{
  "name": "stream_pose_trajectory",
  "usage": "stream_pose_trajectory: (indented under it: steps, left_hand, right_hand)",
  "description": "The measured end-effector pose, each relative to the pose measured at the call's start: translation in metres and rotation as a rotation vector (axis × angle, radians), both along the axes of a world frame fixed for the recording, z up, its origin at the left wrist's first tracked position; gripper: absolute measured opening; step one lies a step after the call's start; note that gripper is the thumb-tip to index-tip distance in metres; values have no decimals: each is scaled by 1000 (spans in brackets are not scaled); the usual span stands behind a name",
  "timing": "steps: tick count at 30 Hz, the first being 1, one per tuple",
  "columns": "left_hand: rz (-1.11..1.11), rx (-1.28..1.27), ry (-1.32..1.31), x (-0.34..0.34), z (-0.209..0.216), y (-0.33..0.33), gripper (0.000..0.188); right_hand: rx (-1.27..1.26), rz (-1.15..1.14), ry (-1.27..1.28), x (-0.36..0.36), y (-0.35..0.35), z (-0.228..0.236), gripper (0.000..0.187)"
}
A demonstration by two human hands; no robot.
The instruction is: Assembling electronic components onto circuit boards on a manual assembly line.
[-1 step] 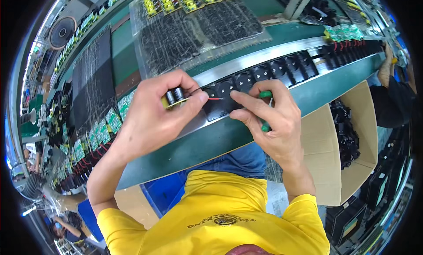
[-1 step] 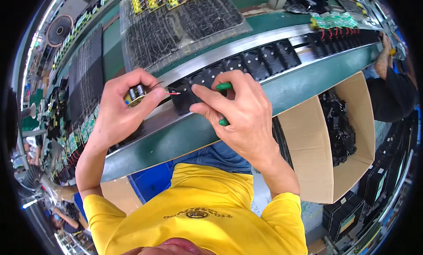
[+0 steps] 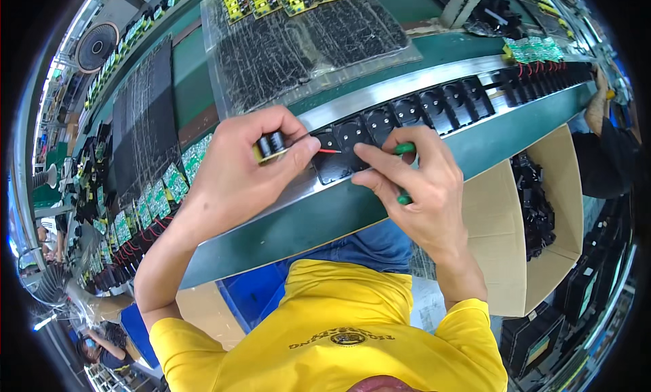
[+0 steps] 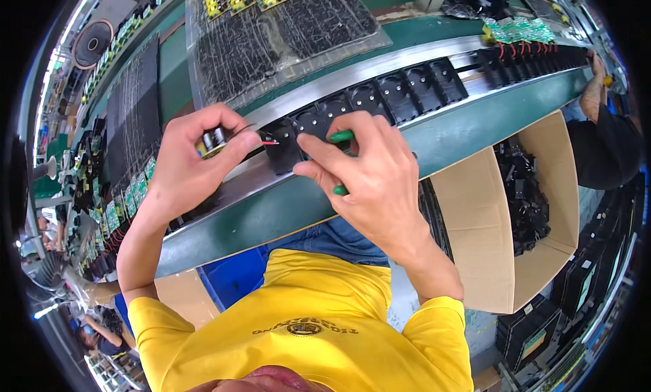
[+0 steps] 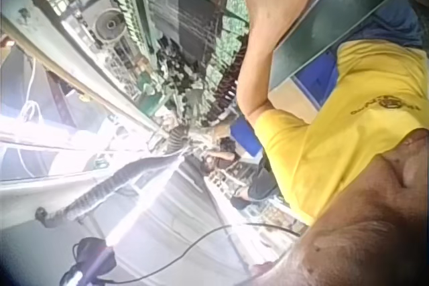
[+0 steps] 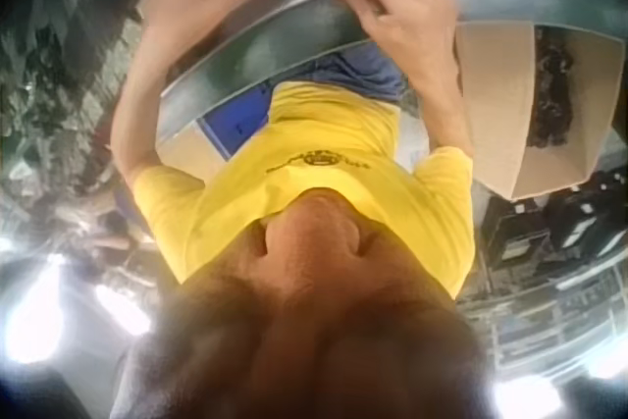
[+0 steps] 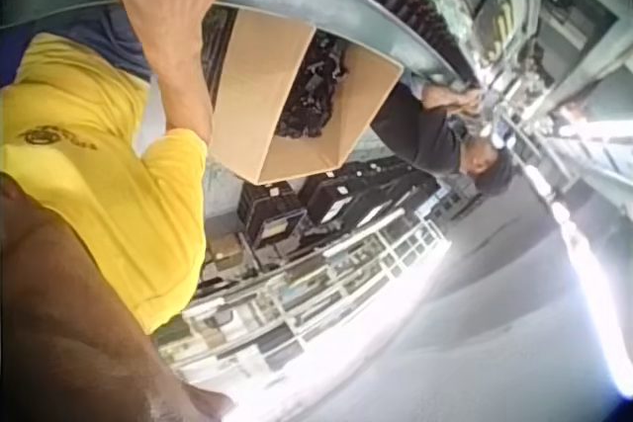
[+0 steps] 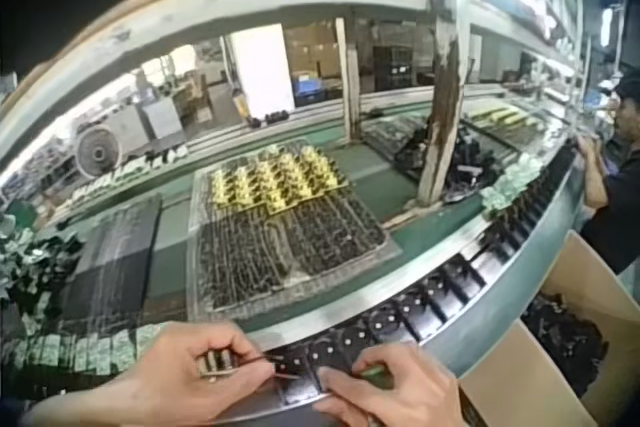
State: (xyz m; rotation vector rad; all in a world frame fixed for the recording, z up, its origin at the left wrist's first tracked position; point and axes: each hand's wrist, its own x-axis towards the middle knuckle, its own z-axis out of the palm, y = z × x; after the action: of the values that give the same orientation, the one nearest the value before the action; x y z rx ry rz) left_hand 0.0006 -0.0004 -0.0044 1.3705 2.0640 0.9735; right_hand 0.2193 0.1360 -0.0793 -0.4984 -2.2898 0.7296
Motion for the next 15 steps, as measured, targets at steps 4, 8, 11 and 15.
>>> stream_pose_trajectory:
  steps: [4, 8, 11, 15]
  left_hand:
    - [8, -86, 101, -22, -21, 7, 13]
    - [44, -79, 108, -16, -30, 8, 14]
    - [36, -70, 127, -19, -37, 8, 12]
    - [39, -67, 145, -20, -39, 8, 11]
  right_hand:
    - [219, -28, -81, -20, -6, -22, 23]
    - [283, -23, -119, -21, -13, -31, 21]
    - [276, -25, -117, -22, -14, -35, 21]
    - [271, -27, -113, -23, -15, -37, 21]
